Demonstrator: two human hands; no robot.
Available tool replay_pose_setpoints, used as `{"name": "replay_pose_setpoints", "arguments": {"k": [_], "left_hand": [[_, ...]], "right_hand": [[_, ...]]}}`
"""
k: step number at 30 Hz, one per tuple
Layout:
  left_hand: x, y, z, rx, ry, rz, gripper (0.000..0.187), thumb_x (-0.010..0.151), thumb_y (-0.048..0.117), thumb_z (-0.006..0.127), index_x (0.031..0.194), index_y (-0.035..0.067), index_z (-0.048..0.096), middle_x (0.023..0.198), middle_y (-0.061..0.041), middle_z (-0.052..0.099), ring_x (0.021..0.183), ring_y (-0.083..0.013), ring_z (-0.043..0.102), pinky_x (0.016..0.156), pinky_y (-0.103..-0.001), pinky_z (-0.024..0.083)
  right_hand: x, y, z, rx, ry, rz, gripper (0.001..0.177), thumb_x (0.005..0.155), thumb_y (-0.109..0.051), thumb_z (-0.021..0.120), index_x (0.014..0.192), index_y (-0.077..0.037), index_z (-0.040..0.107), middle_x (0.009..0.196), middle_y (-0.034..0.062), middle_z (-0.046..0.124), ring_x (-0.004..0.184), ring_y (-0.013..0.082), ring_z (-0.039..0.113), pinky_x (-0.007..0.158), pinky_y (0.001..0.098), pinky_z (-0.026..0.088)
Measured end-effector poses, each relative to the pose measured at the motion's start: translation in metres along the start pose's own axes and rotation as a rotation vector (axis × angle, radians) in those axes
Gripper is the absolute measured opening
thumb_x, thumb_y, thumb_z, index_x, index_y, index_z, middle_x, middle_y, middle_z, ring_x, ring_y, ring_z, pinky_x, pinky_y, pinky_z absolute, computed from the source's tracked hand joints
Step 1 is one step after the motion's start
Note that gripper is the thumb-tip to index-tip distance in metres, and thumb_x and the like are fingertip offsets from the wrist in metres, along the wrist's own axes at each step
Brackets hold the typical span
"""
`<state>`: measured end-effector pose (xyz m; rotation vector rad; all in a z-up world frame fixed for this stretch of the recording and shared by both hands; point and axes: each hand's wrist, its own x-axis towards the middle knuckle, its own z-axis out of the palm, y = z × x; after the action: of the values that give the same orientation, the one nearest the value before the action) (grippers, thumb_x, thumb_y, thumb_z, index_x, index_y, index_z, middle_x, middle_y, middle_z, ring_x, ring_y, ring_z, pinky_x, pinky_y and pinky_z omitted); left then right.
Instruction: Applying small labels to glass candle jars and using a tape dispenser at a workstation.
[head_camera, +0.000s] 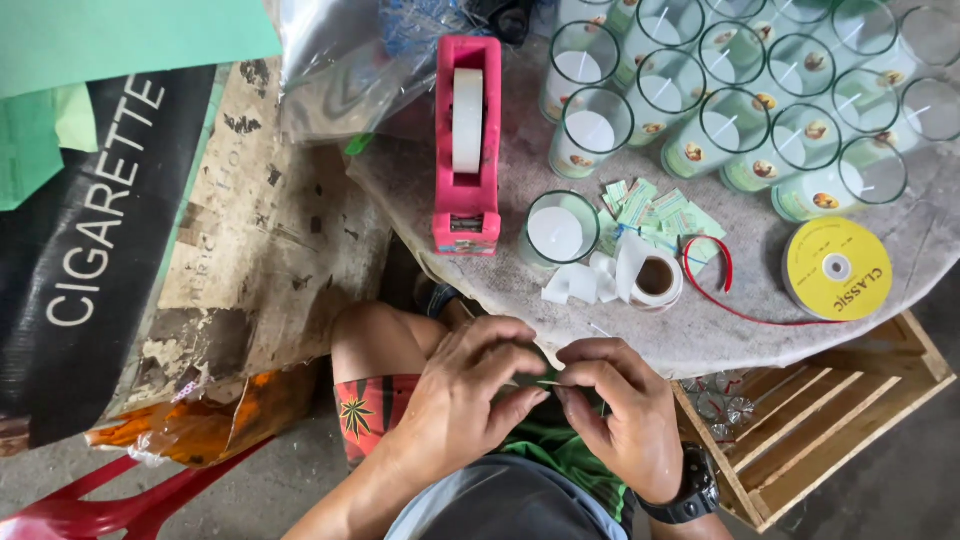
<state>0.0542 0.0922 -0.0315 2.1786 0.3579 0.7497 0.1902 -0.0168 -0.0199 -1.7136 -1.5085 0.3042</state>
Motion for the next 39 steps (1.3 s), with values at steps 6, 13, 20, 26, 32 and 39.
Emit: {"name": "replay_pose_setpoints", "arguments": {"k": [6, 13, 20, 26, 32, 39], "left_hand": [[0.013, 0.003, -0.012, -0.009, 0.225, -0.062, 0.006, 0.079, 0.013, 0.058, 0.078, 0.006, 0.057, 0.081, -0.009, 0.052, 0.075, -0.019, 0.055, 0.066, -0.028, 0.045], [0.028, -0.017, -0.013, -0.321, 0.346, -0.178, 0.01, 0.078, 0.014, 0.057, 0.074, 0.006, 0.059, 0.078, -0.01, 0.06, 0.047, -0.0133, 0.045, 0.038, -0.025, 0.038], [0.033, -0.009, -0.015, -0.47, 0.312, -0.22, 0.016, 0.08, 0.017, 0.054, 0.073, 0.004, 0.06, 0.077, -0.011, 0.059, 0.045, -0.012, 0.046, 0.036, -0.021, 0.038], [0.042, 0.008, -0.015, -0.541, 0.243, -0.195, 0.017, 0.08, 0.019, 0.057, 0.072, 0.004, 0.057, 0.072, -0.009, 0.057, 0.055, -0.0143, 0.048, 0.045, -0.025, 0.04], [0.059, 0.023, -0.011, -0.532, 0.22, -0.154, 0.015, 0.08, 0.015, 0.057, 0.069, 0.005, 0.057, 0.061, -0.006, 0.053, 0.053, -0.0118, 0.046, 0.046, -0.023, 0.04], [0.062, 0.025, -0.004, -0.372, 0.237, -0.157, 0.01, 0.075, 0.011, 0.06, 0.069, 0.004, 0.057, 0.052, -0.009, 0.05, 0.046, -0.0161, 0.048, 0.041, -0.024, 0.04]], "right_hand": [[0.016, 0.02, -0.002, -0.083, 0.159, -0.058, 0.007, 0.084, -0.008, 0.045, 0.085, -0.005, 0.052, 0.084, 0.0096, 0.06, 0.076, 0.0183, 0.059, 0.071, 0.0305, 0.048], [0.069, 0.028, 0.0, -0.314, 0.082, -0.01, 0.071, 0.061, -0.011, 0.069, 0.122, 0.006, 0.036, 0.106, 0.0274, 0.05, 0.093, 0.0425, 0.051, 0.076, 0.0504, 0.042], [0.07, 0.053, 0.012, -0.304, 0.215, 0.007, 0.071, 0.058, -0.021, 0.073, 0.121, -0.005, 0.044, 0.099, 0.0126, 0.058, 0.091, 0.0292, 0.056, 0.076, 0.0399, 0.04], [0.058, 0.048, 0.013, 0.78, 0.318, 0.182, 0.065, 0.063, -0.029, 0.068, 0.115, 0.002, 0.043, 0.096, 0.016, 0.053, 0.087, 0.024, 0.054, 0.078, 0.0378, 0.043], [0.06, 0.005, 0.017, 1.233, 0.41, 0.38, 0.045, 0.082, -0.035, 0.045, 0.112, -0.001, 0.047, 0.101, 0.0198, 0.059, 0.088, 0.024, 0.06, 0.076, 0.0386, 0.05], [0.048, 0.04, 0.025, 1.282, 0.358, 0.282, 0.052, 0.086, -0.036, 0.036, 0.119, 0.004, 0.04, 0.106, 0.0224, 0.055, 0.09, 0.0259, 0.058, 0.078, 0.0371, 0.048]]}}
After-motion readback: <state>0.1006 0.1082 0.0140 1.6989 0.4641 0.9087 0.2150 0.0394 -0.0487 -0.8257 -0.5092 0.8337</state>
